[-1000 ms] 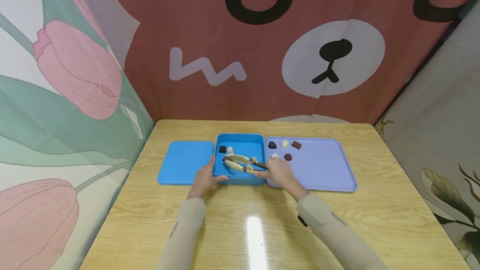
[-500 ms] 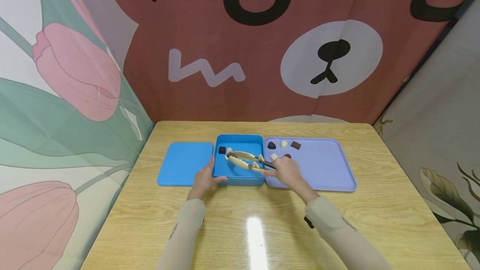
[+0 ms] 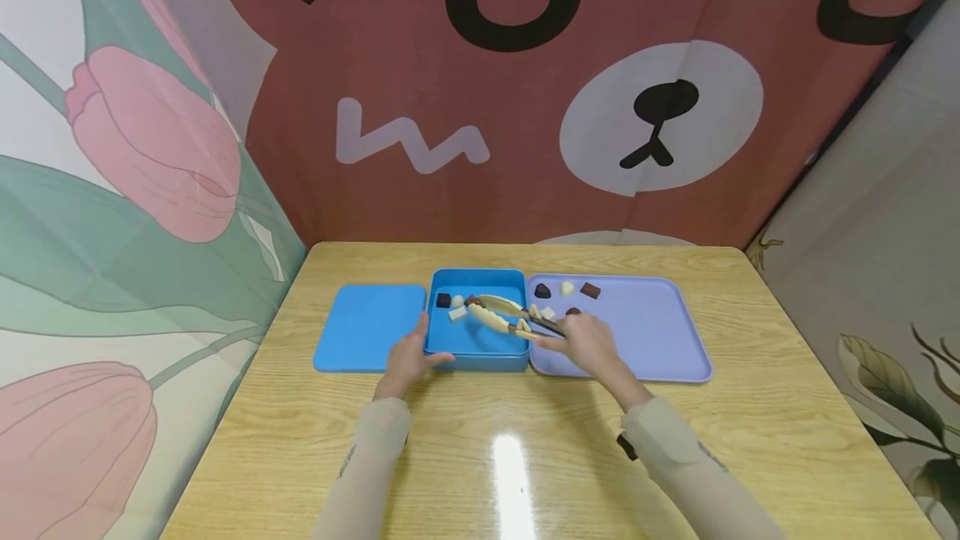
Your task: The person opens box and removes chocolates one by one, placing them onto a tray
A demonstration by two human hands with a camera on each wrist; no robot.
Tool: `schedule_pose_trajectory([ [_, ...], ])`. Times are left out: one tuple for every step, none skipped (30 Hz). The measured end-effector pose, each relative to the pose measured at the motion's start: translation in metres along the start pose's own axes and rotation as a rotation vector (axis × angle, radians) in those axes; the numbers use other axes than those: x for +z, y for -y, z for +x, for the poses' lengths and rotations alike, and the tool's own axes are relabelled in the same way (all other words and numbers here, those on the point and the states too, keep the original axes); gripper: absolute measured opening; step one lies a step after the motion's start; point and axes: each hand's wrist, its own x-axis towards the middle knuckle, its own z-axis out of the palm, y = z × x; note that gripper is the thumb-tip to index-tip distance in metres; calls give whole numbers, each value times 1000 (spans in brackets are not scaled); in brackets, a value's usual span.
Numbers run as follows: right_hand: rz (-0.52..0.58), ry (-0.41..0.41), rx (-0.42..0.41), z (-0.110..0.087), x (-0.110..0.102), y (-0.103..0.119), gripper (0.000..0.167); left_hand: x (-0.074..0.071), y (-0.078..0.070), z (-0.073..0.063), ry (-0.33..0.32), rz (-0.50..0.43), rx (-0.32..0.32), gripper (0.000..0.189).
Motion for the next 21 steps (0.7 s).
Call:
schedule_pose_trajectory([
  [-3,-1,3,0,-1,-1,48,0,0,0,0,1,0,100],
  [-3,-1,7,-1,-1,-2,48,1,1,0,0,-1,1,100],
  [-3,-7,9,-1,-2,-3,49,1,1,0,1,-1,0,100],
  [-2,-13,9,-2,-3,-4,49,1,1,1,2,-2,-3,100],
  [-1,-16,11,-3,-3,-5,51,1,2,1,3,-1,-6,101],
  [0,-21,13,-4,-4,-6,54,1,2,1,7,-1,-10,101],
  [5,-27,17,-4,-5,-7,55,1,2,1,7,1,-7,101],
  [9,-31,20,-5,-5,-8,56,1,2,2,8,1,-9,101],
  [11,-37,21,-6,-6,-9,56,1,2,2,8,4,-5,101],
  [15,-38,25,-7,-7,-10,56,1,2,2,9,3,-7,101],
  [21,-39,30,-9,-7,-12,56,1,2,2,9,5,-5,101],
  [24,-42,31,-10,-8,-13,55,1,2,2,7,6,-1,101],
  [27,-42,32,-11,-8,-15,55,1,3,2,6,7,5,101],
  [25,-47,28,-12,-9,-17,54,1,2,2,6,5,4,101],
  [25,-51,26,-13,-9,-19,53,1,2,2,5,4,7,101],
  [26,-53,22,-14,-9,-21,51,1,2,2,6,0,4,101],
  [27,-55,17,-15,-10,-23,50,1,2,2,6,-1,5,100],
  [24,-56,12,-16,-10,-25,47,1,2,1,6,-2,6,100],
  [27,-58,11,-17,-10,-27,44,1,2,1,6,-3,10,100],
  [30,-61,9,-17,-10,-29,41,1,2,1,7,-4,7,100],
  [35,-60,13,-18,-11,-31,39,1,2,1,7,-4,10,100],
])
